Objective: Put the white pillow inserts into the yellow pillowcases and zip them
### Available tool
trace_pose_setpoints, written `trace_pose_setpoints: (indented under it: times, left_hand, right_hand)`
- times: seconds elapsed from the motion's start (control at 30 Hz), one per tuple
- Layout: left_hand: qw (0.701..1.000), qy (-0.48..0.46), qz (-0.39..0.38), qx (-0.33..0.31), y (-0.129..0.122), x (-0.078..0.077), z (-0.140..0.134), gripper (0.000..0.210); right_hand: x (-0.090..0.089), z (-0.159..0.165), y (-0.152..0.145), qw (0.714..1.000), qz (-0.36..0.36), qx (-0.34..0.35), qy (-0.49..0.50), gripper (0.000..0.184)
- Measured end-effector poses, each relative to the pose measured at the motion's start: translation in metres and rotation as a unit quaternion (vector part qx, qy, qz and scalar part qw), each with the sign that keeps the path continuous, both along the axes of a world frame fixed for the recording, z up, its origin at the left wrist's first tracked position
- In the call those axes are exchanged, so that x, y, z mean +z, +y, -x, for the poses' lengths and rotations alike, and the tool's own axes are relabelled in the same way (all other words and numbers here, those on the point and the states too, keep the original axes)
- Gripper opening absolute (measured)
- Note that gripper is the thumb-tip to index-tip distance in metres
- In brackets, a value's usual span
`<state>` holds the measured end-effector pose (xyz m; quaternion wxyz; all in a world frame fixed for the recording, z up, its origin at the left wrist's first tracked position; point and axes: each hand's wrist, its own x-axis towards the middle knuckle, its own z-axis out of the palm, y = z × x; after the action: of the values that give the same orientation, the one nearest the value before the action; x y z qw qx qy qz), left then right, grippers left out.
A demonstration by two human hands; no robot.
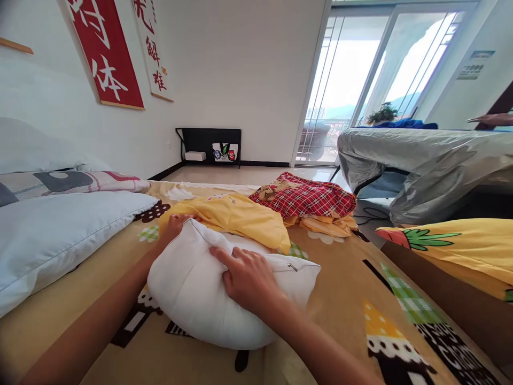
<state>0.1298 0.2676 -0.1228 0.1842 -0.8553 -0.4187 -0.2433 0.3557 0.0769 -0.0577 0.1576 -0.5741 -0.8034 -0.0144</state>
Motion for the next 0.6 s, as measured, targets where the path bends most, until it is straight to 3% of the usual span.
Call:
trace_pose_setpoints:
  times: [0.1,0.23,0.37,0.5,0.6]
  left_hand:
    - [0.999,-0.002,-0.02,0.033,-0.01,-0.007,0.015,0.038]
    - [0.989,-0.059,-0.037,0.128,-0.035,-0.034,0.037,0.043]
    - [0.961,-0.15,0.007,0.233,-0.059,-0.055,0.039,0.047]
    - [0.912,-0.302,0.052,0.272,-0.079,-0.05,0.015,0.042]
    - [0.877,-0.423,0.027,0.227,-0.094,-0.032,-0.009,0.035]
  right_hand:
    - [-0.003,-0.01,0.002,1.0,-0.003,-0.021,0.013,0.062]
    - [-0.005,-0.018,0.003,0.998,-0.016,-0.046,0.027,0.061]
    - [-0.01,-0.021,-0.005,0.996,-0.068,-0.056,0.016,0.06]
    - [-0.009,-0.033,-0.019,0.982,-0.164,-0.085,0.039,0.059]
    - [0.009,-0.045,-0.036,0.961,-0.246,-0.122,0.036,0.056]
